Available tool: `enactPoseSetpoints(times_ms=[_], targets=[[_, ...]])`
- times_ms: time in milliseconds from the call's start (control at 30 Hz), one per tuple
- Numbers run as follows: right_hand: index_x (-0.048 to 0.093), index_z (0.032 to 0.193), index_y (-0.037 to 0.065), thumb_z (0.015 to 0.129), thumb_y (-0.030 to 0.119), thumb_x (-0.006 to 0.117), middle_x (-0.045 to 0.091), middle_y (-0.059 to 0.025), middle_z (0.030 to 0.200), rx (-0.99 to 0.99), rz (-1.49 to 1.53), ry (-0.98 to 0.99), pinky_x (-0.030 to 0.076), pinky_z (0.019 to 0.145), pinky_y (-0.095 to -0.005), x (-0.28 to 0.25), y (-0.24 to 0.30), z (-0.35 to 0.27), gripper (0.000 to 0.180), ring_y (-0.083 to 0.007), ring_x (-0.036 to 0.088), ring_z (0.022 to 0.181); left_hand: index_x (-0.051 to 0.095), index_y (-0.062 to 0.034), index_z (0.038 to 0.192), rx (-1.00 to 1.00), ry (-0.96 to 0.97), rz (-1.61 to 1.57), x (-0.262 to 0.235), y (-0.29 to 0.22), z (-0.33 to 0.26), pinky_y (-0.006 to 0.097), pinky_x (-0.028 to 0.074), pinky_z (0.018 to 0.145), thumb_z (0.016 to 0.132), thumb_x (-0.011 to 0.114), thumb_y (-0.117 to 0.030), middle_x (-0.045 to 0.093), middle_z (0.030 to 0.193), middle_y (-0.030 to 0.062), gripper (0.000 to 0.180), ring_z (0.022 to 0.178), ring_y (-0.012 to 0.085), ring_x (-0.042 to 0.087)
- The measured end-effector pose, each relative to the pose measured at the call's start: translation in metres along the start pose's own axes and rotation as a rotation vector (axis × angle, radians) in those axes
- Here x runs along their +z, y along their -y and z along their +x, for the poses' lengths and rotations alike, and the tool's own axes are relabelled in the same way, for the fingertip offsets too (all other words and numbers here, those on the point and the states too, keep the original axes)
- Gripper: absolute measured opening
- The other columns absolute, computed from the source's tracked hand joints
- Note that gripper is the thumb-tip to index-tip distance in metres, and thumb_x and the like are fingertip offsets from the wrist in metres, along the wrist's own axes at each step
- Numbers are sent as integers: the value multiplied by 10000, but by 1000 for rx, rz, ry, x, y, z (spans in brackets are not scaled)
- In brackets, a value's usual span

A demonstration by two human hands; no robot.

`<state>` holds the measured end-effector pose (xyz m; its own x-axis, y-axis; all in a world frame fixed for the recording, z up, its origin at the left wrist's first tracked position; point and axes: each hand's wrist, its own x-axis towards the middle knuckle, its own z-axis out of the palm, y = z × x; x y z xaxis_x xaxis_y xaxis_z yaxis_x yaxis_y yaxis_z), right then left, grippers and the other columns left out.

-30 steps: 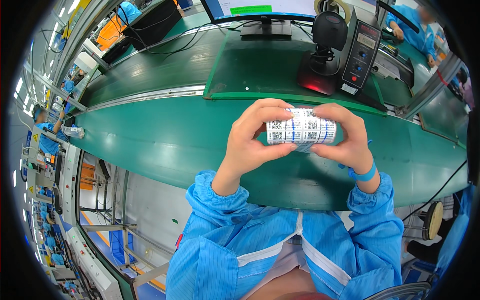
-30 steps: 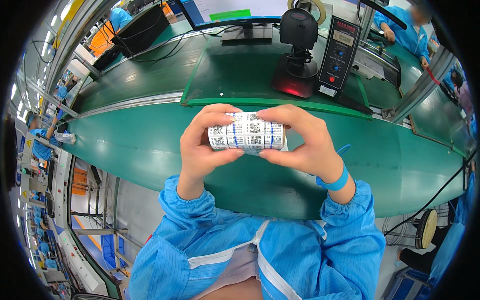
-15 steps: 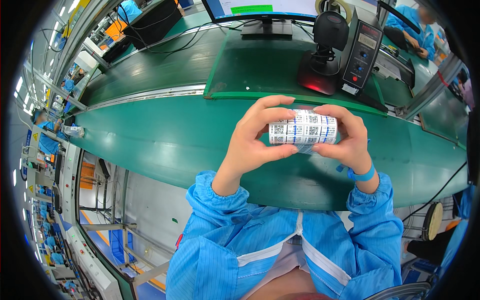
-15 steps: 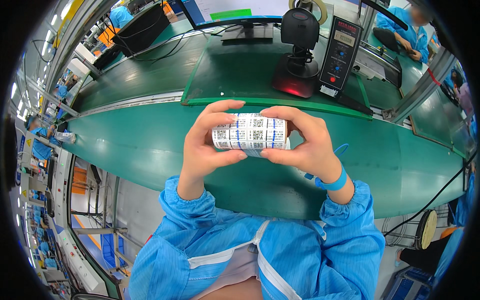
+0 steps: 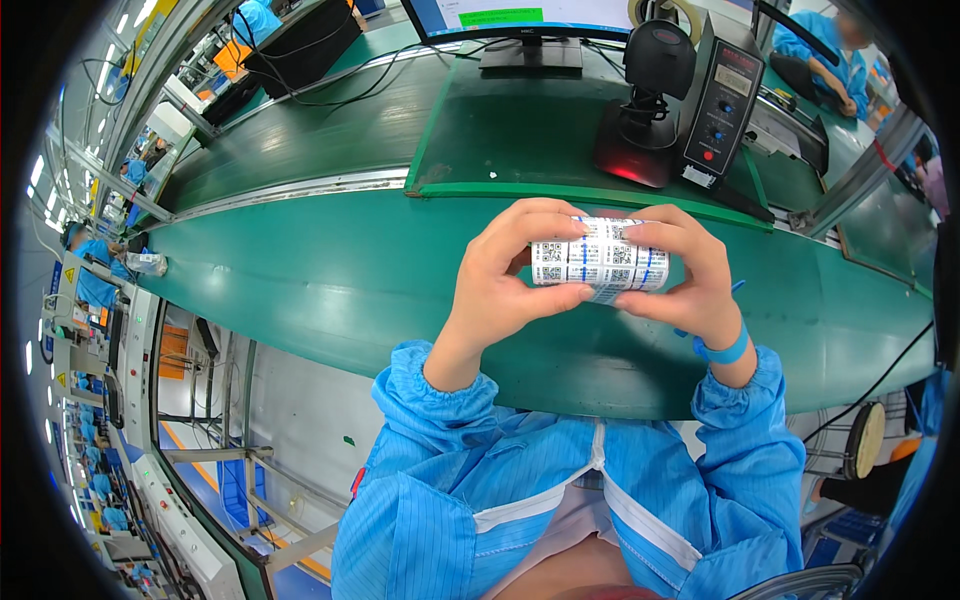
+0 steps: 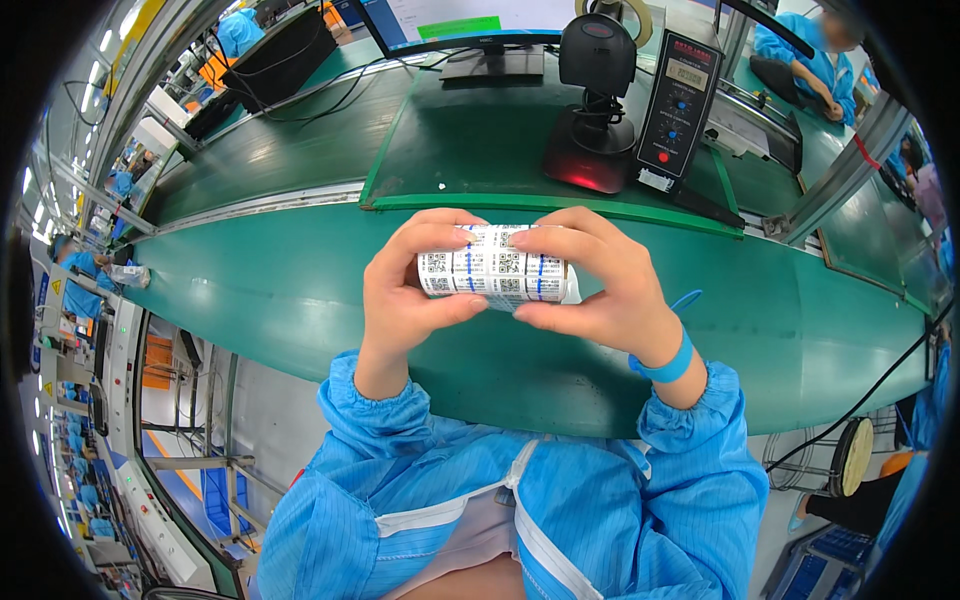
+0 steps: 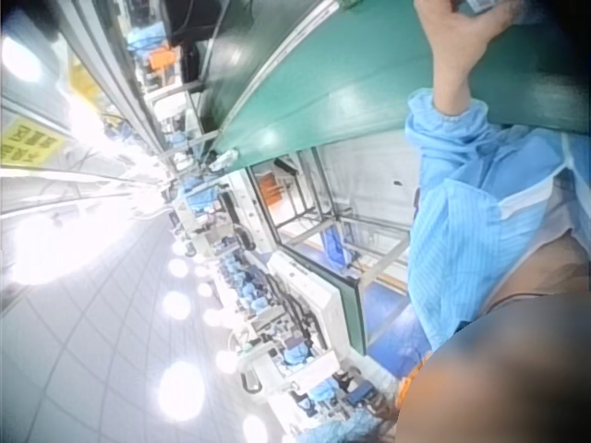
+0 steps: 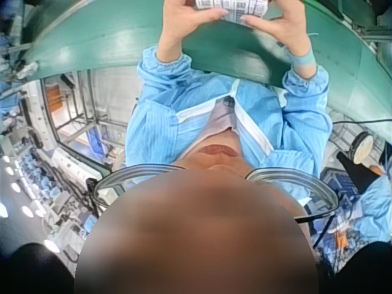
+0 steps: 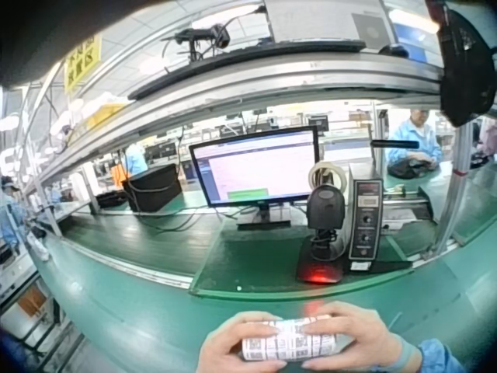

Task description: The person operates a label printer to produce a strip of printed labels. They then manually roll the strip into a cylinder and secure it with clear adhesive tape. The person handles the roll and tape by hand on a green factory workbench.

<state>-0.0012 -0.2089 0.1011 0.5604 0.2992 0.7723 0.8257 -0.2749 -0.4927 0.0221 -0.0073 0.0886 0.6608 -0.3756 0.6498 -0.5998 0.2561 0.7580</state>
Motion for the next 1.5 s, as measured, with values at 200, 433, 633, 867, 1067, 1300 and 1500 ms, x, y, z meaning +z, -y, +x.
enactPoseSetpoints(times_ms=[200,433,633,867,1067,1300,1500], targets=[[590,997,47,543,79,776,614,-99,886,24,10,3,477,593,-270,1,-1,-2,492,-202,598,741,573,-55,1027,-60,12,-34,-1,1,-2,282,495,762,595,730,17,523,1044,88,466,948,174,552],[582,1024,37,556,81,777,618,-99,917,106,105,-20,477,605,-256,1,-3,-7,508,-177,603,757,584,-79,1002,-23,-154,-146,13,-5,1,311,488,793,580,748,-20,527,1072,95,456,999,211,540],[572,1048,27,577,86,776,608,-95,981,180,191,-19,489,662,-252,1,-1,-8,517,-167,609,812,588,-81,962,94,-32,164,2,3,-4,323,490,810,563,755,-26,527,1075,118,436,995,238,545],[572,1062,42,558,163,806,604,-95,980,198,158,19,486,648,-266,-2,0,-4,569,-167,598,789,577,-61,976,14,-49,32,3,1,-4,298,504,784,576,736,15,517,1063,113,437,967,215,555],[583,1045,63,534,148,804,605,-87,940,21,-26,39,456,581,-261,-2,-3,-3,563,-184,583,734,562,-47,1010,-24,-23,-39,1,4,-4,303,504,787,587,729,21,505,1054,103,460,980,206,546],[579,1040,47,559,70,772,610,-93,930,139,107,-12,476,606,-245,-2,-3,-9,518,-162,592,755,568,-64,1028,-35,-73,-68,9,-1,0,306,511,788,593,727,11,509,1057,95,470,988,214,542],[569,1070,39,576,93,781,607,-104,971,230,210,-7,489,641,-251,-2,1,-9,540,-157,597,798,579,-64,1012,12,-24,50,6,2,-3,304,522,767,580,729,21,510,1053,104,465,955,212,559]])
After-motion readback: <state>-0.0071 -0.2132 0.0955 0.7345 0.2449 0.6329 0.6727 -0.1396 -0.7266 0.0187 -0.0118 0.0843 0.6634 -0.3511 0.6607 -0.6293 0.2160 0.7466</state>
